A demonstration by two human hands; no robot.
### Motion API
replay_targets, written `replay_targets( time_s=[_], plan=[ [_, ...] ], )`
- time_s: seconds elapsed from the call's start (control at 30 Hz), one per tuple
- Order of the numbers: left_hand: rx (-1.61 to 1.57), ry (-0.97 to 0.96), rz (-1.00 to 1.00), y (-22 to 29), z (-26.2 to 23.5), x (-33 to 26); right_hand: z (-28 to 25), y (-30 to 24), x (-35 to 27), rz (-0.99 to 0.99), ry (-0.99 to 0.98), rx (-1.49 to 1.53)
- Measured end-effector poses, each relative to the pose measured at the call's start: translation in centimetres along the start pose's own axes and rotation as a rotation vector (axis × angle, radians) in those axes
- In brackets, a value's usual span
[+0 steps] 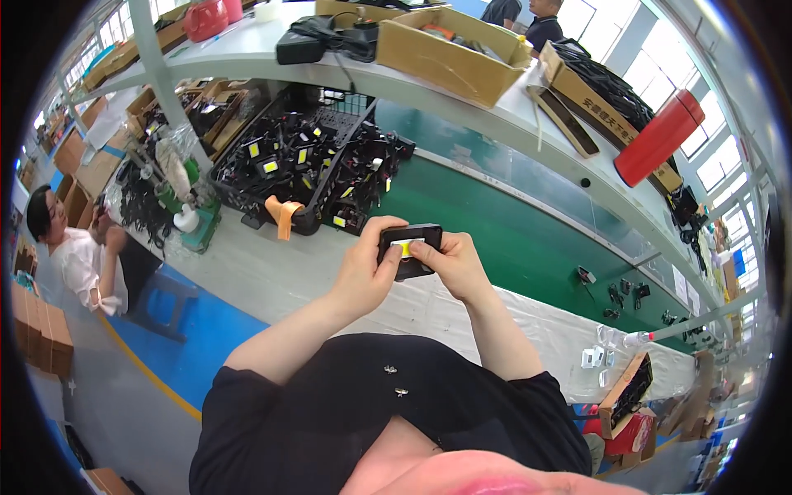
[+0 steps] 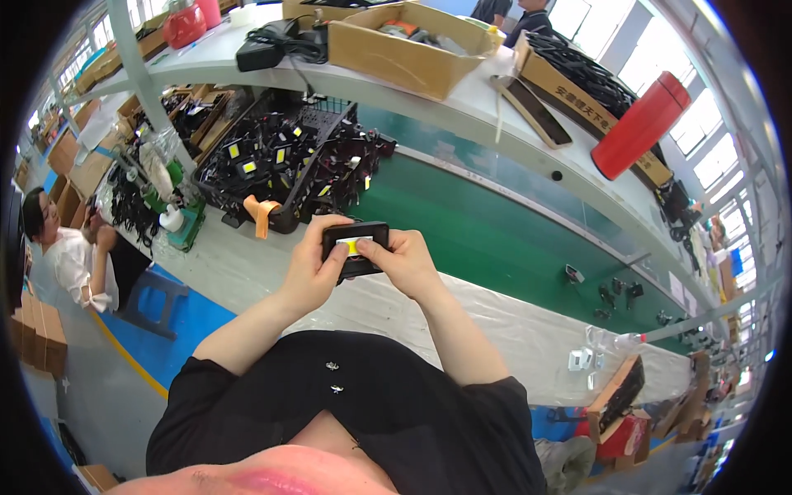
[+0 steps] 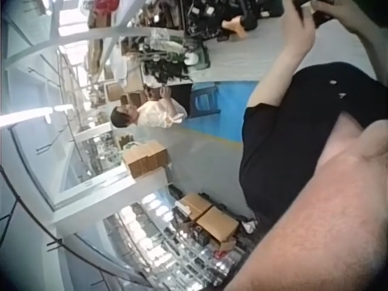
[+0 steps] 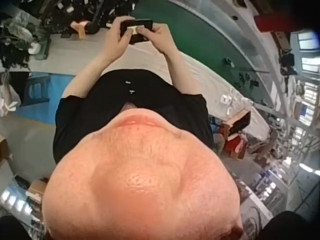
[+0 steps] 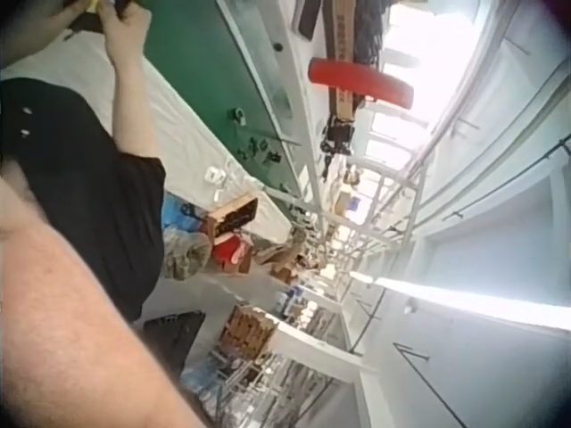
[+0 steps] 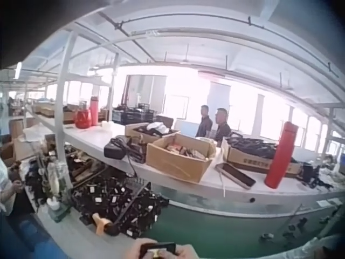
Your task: Assembling LED light components into their plastic housings on a factory assembly line.
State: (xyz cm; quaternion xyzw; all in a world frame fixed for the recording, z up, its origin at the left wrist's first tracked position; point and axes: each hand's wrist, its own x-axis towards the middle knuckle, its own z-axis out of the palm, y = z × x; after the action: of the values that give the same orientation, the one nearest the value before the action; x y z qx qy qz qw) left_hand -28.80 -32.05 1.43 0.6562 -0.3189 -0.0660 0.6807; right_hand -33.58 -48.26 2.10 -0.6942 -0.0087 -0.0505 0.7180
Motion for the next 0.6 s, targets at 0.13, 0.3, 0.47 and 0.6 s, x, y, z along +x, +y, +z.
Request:
replay_targets(
  time_s=[0.13, 0.3, 0.47, 0.6],
  plan=[
    [0.2, -0.348, -0.014, -1.3, -4.0, 1.3, 0.1, 2.2, -0.3, 0.1, -0.078, -0.326],
    [0.759, -0.317, 0.125, -3.1, -10.7, 4.6, 0.1, 3.1, -3.9, 0.16, -0.044, -0.57],
    [1.067, 0.143, 0.578, -7.2, -18.7, 12.1, -1.2, 5.6, -9.2, 0.405, 0.042, -0.636],
    [1.311, 0.351, 0.476, -14.2, -26.2, 18.4, -0.4, 5.8, -13.2, 0.485, 0.152, -0.608]
  ],
)
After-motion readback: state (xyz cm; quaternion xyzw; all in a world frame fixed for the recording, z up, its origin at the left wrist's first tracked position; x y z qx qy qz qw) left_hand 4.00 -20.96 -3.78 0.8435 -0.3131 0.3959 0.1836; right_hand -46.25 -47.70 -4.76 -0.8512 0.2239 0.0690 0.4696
